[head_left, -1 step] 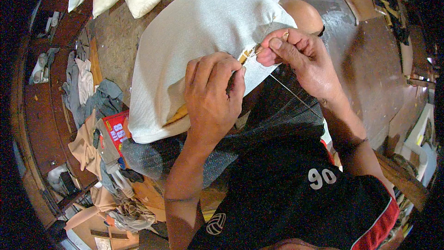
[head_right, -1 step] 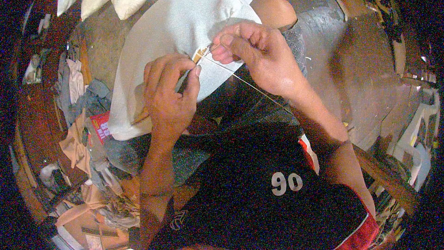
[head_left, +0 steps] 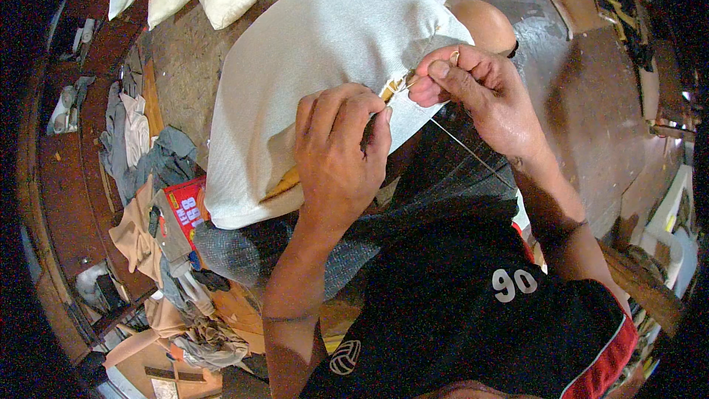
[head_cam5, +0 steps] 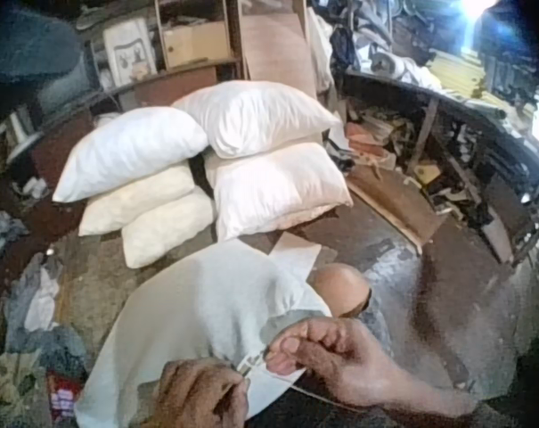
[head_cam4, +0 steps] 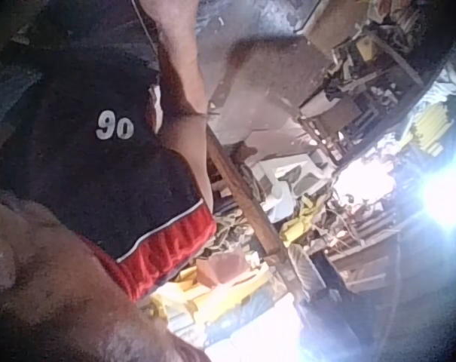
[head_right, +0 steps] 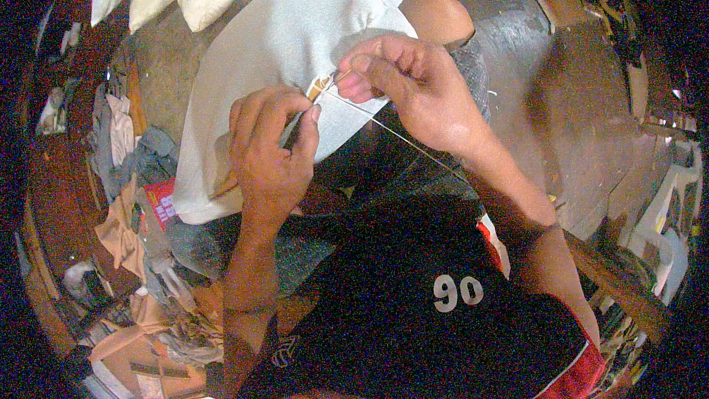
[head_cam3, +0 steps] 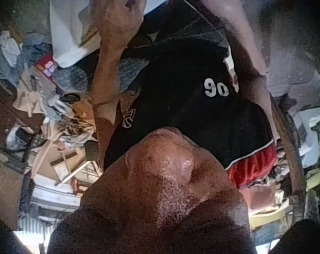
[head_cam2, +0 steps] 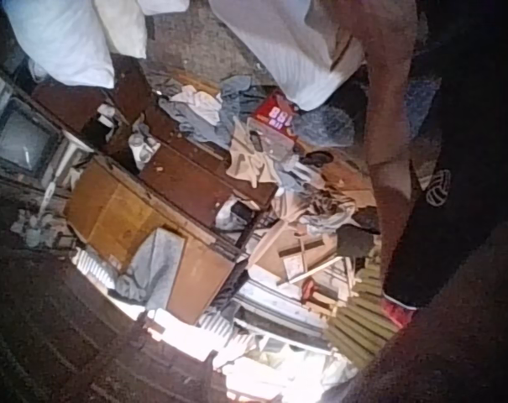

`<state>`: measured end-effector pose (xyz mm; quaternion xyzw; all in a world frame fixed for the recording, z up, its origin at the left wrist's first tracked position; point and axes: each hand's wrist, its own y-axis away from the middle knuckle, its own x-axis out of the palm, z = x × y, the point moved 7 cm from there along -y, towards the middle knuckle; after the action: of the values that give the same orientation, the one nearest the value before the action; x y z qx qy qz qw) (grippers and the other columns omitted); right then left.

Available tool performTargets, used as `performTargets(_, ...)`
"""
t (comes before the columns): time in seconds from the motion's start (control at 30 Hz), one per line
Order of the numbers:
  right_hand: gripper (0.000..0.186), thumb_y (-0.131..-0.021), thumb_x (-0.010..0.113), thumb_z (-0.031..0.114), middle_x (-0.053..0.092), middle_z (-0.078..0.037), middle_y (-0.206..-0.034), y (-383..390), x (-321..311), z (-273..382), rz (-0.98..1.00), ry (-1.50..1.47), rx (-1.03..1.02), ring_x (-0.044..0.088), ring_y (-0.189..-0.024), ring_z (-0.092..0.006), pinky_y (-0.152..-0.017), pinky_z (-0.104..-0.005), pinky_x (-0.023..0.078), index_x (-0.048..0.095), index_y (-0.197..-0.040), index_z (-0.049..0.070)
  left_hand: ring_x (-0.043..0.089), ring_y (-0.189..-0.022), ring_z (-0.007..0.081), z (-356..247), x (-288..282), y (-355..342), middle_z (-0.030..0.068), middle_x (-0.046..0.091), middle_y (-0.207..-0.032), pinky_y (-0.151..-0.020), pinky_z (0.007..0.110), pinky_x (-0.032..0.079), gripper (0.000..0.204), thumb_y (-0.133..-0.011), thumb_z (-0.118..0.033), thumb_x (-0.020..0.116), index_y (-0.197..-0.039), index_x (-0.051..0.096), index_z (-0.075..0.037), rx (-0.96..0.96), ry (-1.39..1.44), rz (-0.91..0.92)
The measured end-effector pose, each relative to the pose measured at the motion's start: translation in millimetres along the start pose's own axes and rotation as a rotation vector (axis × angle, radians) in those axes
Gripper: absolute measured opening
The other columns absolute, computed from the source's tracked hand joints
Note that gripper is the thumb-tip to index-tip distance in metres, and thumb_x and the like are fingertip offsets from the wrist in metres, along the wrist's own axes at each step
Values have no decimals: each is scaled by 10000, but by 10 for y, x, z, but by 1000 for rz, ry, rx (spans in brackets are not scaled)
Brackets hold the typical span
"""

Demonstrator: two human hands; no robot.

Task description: The person hand-sews the opening of a white pillow using a needle and thread. They repeatedly insert the needle through the fabric and pull the thread to close the seam.

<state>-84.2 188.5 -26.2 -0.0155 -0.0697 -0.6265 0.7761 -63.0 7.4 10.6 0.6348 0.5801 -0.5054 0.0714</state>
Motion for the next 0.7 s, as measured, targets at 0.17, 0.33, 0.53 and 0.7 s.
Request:
performTargets(0.17, 221, -1076, 542, 141, 750, -85, -995, -10, 90, -27, 13, -45, 89, 724, -922, -156, -869, -301, 588, 699, -1131, -6, 639, -998, 322, 8, 10, -3, 97, 703, -1040, -908, 446, 476, 148, -842, -93, 770, -959, 679, -91, -24, 7, -4)
performTargets(0.33, 237, -1071, 572, 186, 754, -94, -976, -18, 45, -60, -52, -150, 56, 724, -880, -156, -818, -297, 595, 710, -1128, 1, 650, -994, 317, 4, -1, -15, 95, 712, -1033, -897, 439, 481, 138, -852, -98, 776, -952, 682, -87, 4, 5, -19)
performTargets(0.53, 273, -1068, 598, 245, 743, -74, -901, -30, -29, -131, -139, -74, 89, 698, -792, -127, -744, -273, 585, 711, -1147, 10, 669, -985, 312, 9, 4, 3, 87, 724, -1006, -906, 437, 485, 143, -849, -108, 785, -955, 691, -91, -4, 17, -75)
performTargets(0.7, 274, -1067, 603, 245, 722, -47, -856, -44, -31, -136, -130, -57, 46, 678, -754, -107, -713, -259, 574, 691, -1199, 21, 669, -992, 320, -16, -5, -9, 98, 721, -1040, -927, 435, 490, 135, -857, -80, 763, -972, 692, -87, 7, 24, -93)
